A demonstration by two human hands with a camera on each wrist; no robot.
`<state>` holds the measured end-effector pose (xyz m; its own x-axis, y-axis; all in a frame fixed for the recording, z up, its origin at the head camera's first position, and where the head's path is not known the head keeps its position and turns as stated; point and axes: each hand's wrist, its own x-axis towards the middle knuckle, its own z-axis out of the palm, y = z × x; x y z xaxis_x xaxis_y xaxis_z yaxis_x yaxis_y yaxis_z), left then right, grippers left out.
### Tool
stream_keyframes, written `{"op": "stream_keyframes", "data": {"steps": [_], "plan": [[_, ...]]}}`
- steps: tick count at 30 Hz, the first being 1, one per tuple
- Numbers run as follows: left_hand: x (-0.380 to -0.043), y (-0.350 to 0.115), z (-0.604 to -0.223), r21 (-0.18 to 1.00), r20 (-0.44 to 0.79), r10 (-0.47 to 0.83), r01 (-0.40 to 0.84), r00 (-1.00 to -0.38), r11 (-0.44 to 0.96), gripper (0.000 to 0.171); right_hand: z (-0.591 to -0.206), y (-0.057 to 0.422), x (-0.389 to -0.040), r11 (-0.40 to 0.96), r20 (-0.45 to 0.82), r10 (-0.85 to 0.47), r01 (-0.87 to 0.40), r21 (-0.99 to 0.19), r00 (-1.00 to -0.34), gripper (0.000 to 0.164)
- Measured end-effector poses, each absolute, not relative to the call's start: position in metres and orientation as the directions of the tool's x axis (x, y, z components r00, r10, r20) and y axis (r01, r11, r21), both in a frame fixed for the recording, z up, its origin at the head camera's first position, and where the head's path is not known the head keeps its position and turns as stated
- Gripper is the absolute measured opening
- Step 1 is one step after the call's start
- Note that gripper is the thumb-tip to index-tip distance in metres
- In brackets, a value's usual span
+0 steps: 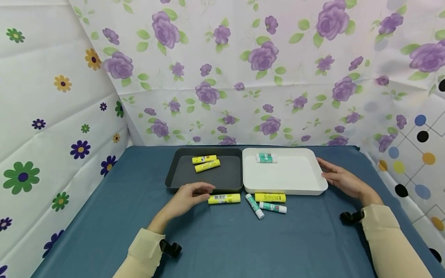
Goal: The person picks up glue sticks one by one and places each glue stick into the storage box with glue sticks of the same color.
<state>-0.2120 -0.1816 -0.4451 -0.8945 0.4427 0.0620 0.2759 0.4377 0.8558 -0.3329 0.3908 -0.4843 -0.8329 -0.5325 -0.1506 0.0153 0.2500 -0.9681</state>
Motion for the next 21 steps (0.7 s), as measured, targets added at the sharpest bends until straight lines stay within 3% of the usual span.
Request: {"op": "stream_keyframes", "data": {"steps": [12,21], "plan": [[-0.212,-0.182,-0.4536,0.847,-0.042,0.525,0.248,-0.85,0.47,0.037,-0.4864,0.3904,-0.3292,0.262,-0.15,-0.53,0.007,-0.965,-0.834,0.074],[-0.2129,-0.1768,-0.453,0.808,-0.033,0.529,0.289,-0.848,0.513,0.035,-0.4865,0.3903,-0.331,0.263,-0.154,-0.509,0.017,-0.965,-0.847,0.075]]}}
